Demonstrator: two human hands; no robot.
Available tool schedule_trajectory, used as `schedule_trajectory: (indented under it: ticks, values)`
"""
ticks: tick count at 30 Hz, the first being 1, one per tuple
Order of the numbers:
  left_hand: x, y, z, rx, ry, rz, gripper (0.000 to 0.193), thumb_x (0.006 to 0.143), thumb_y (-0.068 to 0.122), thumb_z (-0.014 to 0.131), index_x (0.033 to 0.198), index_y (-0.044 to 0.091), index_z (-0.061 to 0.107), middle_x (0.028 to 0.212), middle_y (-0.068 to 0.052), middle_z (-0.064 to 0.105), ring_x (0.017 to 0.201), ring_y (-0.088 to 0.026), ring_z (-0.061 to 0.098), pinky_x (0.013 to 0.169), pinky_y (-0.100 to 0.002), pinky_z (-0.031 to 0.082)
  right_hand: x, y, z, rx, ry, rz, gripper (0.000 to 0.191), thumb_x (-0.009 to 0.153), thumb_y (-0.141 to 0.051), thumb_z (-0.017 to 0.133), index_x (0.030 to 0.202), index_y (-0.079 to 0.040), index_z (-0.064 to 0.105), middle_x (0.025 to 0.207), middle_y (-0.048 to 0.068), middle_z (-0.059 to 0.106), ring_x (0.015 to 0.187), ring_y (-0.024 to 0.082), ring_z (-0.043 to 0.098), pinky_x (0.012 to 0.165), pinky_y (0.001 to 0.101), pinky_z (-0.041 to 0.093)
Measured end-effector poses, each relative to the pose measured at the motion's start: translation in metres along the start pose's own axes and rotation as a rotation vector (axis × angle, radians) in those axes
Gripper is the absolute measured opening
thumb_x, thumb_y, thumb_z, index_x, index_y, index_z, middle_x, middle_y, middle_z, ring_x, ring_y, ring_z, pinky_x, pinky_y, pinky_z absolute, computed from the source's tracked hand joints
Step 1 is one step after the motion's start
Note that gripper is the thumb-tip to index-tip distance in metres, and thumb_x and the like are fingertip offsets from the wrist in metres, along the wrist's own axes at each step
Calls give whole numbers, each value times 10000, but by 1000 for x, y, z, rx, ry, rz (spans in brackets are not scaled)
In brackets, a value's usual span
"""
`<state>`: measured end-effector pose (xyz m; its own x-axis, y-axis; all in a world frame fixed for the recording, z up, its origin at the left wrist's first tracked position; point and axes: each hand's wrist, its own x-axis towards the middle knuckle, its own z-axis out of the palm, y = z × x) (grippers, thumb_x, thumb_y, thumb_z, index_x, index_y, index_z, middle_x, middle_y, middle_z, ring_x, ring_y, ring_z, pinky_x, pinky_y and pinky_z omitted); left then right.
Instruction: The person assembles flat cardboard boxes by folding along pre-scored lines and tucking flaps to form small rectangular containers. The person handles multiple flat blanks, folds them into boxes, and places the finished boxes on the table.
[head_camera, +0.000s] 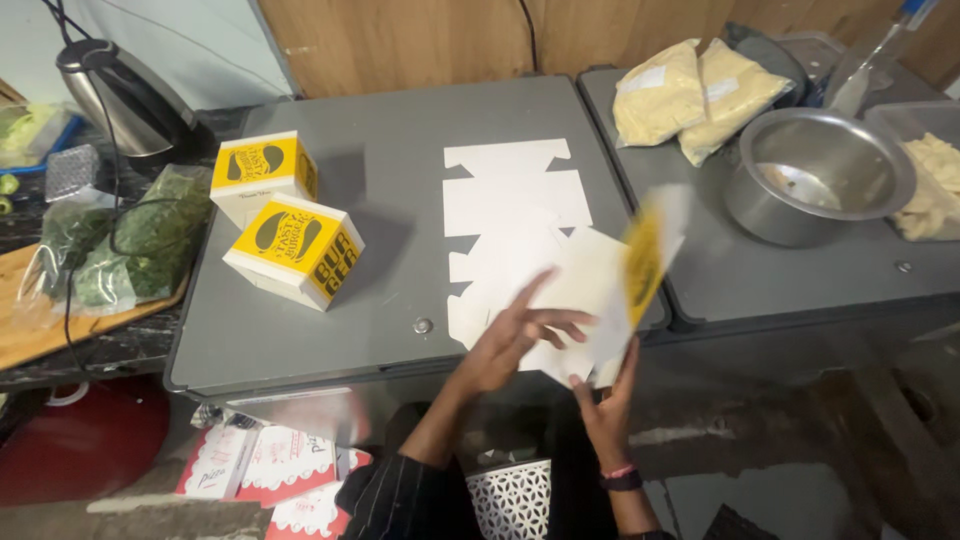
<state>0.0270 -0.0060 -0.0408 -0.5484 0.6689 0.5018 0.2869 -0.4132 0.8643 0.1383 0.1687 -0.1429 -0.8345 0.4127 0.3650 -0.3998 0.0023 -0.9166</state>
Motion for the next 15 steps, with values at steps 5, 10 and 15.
schedule_trajectory:
  ticks: [5,10,15]
  values:
    - [26,-33,-14,862,110,-160,559,1079,408,424,1577,153,426,1409,-155,658,1326,-339,621,1074,-462,541,9,50,-17,-321,248,-28,502,1008,-155,663,1434,63,512,1398,171,600,1254,285,588,1083,399,457]
    - [25,-69,-36,1462,-59,-267,468,997,298,514,1461,244,517,1603,-81,401,1456,-379,334,1107,-629,323,32,98,-49,278,657,241,347,1121,-251,490,1260,36,630,1185,90,629,1094,206,605,1009,373,486]
    - [9,-68,-38,1267,-131,-459,504,1005,236,492,1502,324,501,1665,95,349,1512,-276,337,1132,-634,322,31,78,-73,837,-14,-204,217,1156,-182,468,1158,15,559,1136,131,583,1091,248,558,1046,426,439]
